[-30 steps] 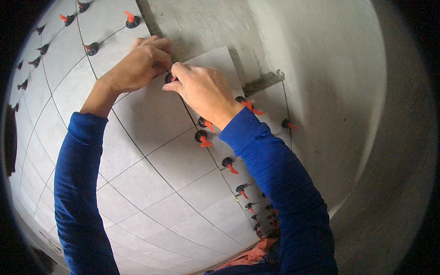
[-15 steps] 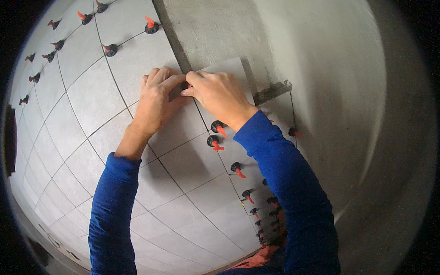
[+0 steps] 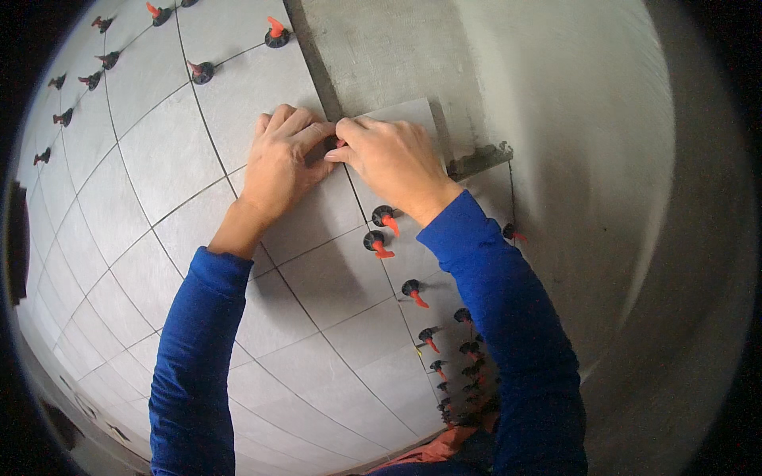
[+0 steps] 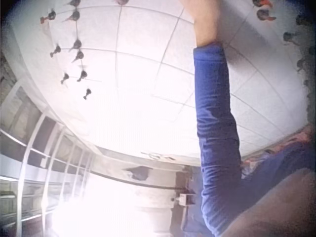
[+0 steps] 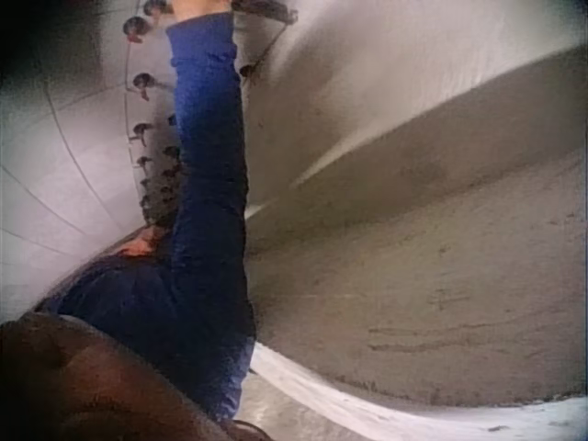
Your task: The person installs white ceramic tiles on a wall, using red tile leveling clips and wedges to maintain spacing. They place each tile, insert the leveling system, and tap the tiles with a green rubber mallet to secure them.
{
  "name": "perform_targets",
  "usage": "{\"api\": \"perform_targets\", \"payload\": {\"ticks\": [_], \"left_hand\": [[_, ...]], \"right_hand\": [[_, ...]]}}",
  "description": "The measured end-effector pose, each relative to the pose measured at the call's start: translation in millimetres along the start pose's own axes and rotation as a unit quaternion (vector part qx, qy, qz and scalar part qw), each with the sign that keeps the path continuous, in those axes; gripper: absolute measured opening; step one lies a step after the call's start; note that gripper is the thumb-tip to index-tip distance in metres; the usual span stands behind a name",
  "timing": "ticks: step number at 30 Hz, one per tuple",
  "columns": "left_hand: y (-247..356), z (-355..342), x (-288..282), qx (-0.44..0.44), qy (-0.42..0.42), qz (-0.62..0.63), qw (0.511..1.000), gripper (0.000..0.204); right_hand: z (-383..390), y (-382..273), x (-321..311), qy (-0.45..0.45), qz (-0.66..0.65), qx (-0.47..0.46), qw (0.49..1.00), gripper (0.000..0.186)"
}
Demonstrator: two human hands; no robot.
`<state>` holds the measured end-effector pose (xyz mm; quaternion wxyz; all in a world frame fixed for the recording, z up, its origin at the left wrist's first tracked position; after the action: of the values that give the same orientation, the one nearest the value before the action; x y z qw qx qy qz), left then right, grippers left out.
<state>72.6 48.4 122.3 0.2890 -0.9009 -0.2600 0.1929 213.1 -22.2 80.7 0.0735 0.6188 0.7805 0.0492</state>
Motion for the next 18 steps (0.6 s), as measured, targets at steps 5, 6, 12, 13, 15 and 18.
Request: {"api": "perform_targets", "payload": {"ticks": [5, 6, 12, 13, 15, 18], "left_hand": [[0.2, 1.7, 1.1, 0.001, 0.0, -0.006, 1.0, 0.043], [0.6, 1.8, 1.1, 0.003, 0.002, -0.01, 1.0, 0.043], [-0.1, 1.3, 1.0, -0.007, -0.002, -0.001, 1.0, 0.043], [-0.2, 1.4, 0.5, -0.011, -0.001, 0.003, 1.0, 0.042], [-0.4, 1.5, -0.1, -0.016, -0.002, 0.008, 1.0, 0.042], [0.2, 1.6, -1.0, -0.025, 0.009, 0.009, 1.0, 0.04]], "right_hand": [[0.8, -1.5, -1.4, 0.021, -0.016, -0.001, 1.0, 0.029], [1.0, -2.0, -1.6, 0.025, -0.015, -0.005, 1.0, 0.029], [1.6, -2.3, -3.8, 0.021, -0.023, -0.013, 0.999, 0.025], [1.1, -2.7, -3.8, 0.018, -0.024, -0.016, 0.999, 0.024], [-0.5, -3.9, -3.2, 0.012, -0.017, -0.022, 1.0, 0.02], [-4.6, -6.2, -0.2, -0.001, -0.024, -0.032, 0.999, 0.016]]}}
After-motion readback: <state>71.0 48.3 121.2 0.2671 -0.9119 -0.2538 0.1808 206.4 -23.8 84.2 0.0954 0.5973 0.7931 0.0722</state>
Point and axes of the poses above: each hand's wrist, its own z-axis away from the middle knuckle, its own x-axis out of the palm, y = z × x, the point moved 5 cm from there along -z, towards the middle knuckle, and after that the axes turned 7 degrees about y, right-handed, at the moved point
